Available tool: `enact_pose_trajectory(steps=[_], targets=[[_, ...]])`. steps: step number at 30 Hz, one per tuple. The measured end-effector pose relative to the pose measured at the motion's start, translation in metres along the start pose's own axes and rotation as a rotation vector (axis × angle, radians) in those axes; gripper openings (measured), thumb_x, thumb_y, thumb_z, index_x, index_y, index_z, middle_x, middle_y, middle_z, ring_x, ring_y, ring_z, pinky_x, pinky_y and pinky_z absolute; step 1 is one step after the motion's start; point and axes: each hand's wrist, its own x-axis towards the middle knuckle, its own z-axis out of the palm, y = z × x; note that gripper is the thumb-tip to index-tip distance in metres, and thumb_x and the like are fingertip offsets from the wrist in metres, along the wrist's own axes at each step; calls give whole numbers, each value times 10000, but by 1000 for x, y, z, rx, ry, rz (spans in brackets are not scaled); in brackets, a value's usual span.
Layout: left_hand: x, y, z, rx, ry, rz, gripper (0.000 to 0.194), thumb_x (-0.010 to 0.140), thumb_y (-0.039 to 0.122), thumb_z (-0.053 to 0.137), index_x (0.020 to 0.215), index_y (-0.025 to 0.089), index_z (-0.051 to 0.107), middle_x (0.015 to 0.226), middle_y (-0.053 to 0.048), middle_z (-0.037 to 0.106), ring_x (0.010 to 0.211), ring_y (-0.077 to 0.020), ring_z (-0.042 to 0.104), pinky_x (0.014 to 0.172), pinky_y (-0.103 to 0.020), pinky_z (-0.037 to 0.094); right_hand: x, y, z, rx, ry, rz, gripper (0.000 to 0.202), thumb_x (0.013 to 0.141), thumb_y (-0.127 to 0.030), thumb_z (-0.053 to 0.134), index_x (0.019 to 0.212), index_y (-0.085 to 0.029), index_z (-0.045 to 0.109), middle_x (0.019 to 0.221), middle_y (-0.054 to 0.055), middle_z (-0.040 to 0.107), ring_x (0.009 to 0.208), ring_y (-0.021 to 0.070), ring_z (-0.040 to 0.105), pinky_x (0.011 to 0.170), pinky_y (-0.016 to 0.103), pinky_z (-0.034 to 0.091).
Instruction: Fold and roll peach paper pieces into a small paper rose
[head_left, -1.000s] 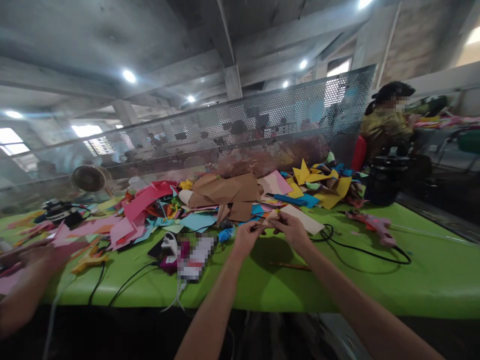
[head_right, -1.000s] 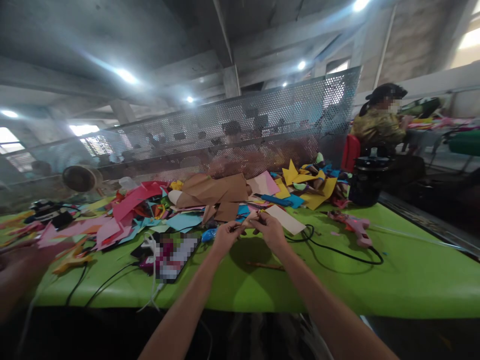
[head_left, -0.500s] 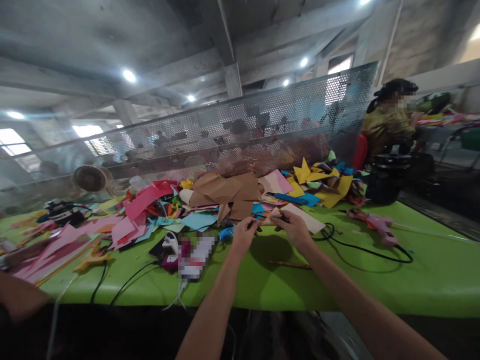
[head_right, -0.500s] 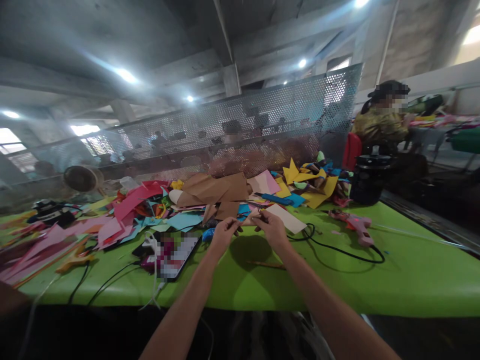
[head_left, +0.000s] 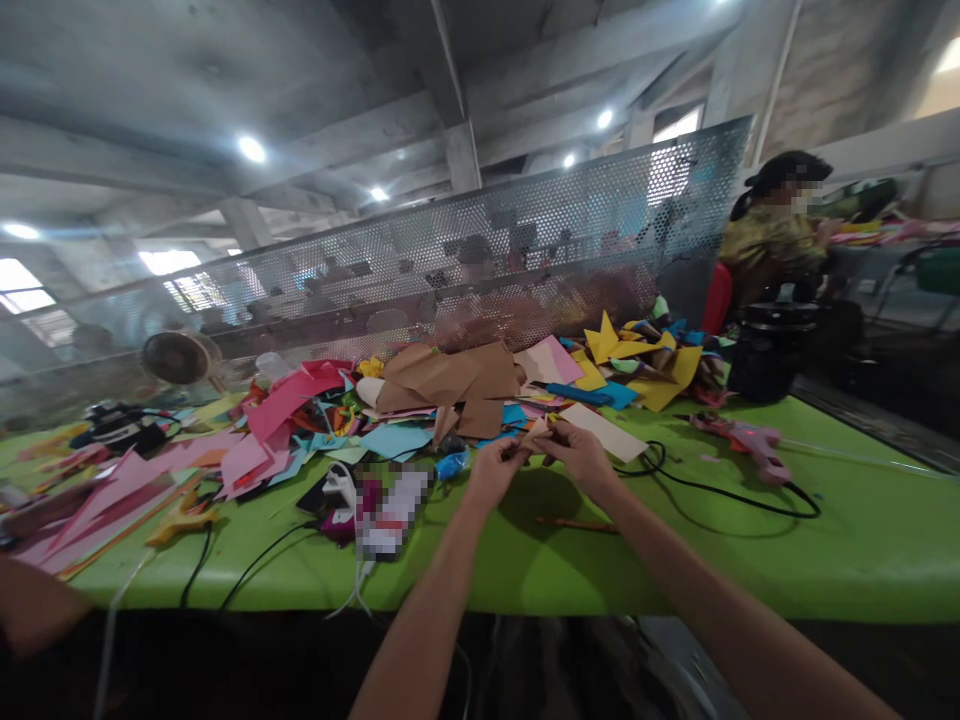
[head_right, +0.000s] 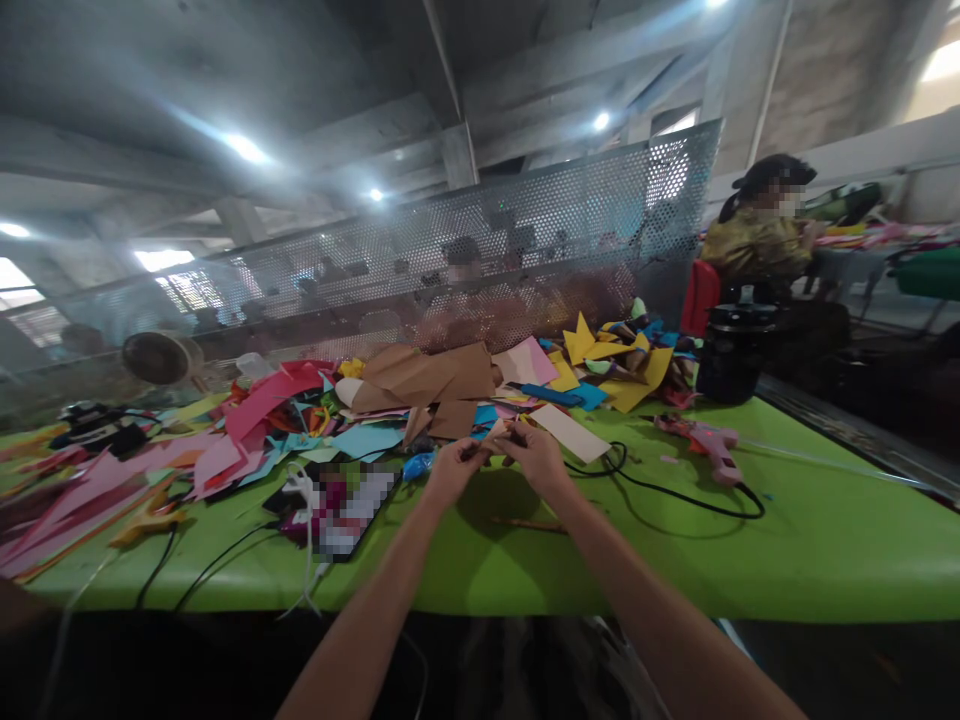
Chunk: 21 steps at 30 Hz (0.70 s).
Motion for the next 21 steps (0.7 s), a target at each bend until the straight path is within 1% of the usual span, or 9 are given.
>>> enact_pose_trajectory(steps=[4,7,11,13,15,17,19,21], targets=[[0,0,-2,15,13,-4,241,816,367,604,716,160,674,671,-11,670,664,-162,587,632,-246,425,-1,0,2,-41,0,-4,307,743,-482,660,841,-193,696,795,44,706,688,201,631,604,304,519],[1,-3,-1,19,14,-11,263,823,392,593,725,159,669,678,-13,671,672,-164,588,631,-246,422,-1,2,1,-111,28,-10,317,756,-489,659,857,-191,695,775,36,698,704,208,626,616,299,495],[1,-6,0,20,15,-21,293,821,431,597,734,160,667,669,-8,660,655,-158,568,623,-247,414,0,7,-2,-201,76,-18,369,683,-471,748,919,-191,700,825,45,716,763,229,622,637,294,458],[1,-7,0,11,9,-26,306,814,447,603,730,159,667,662,-7,655,649,-156,559,620,-247,412,1,9,-2,-213,51,-9,333,677,-462,746,862,-189,702,796,44,723,731,225,624,617,290,448],[1,-6,0,-4,-2,-30,323,809,463,608,728,157,670,658,-5,651,649,-155,556,619,-246,411,1,11,-3,-216,18,6,282,698,-457,720,775,-188,692,705,32,711,654,210,616,584,286,435],[1,-4,0,-20,-12,-34,341,802,483,618,727,155,672,655,-2,646,651,-155,556,621,-245,410,1,11,-3,-224,10,22,275,707,-460,710,713,-186,675,613,20,682,583,196,596,554,283,415],[1,-2,0,-35,-20,-40,358,799,500,625,731,153,673,654,-1,645,651,-154,556,622,-244,413,1,10,-3,-232,20,34,288,698,-467,719,680,-184,664,559,13,656,547,189,580,537,282,397],[0,0,0,-51,-25,-48,379,806,518,618,734,150,671,651,-5,646,639,-150,557,615,-243,415,1,9,-3,-224,24,37,295,696,-473,716,687,-181,671,569,14,659,552,189,583,540,281,400]])
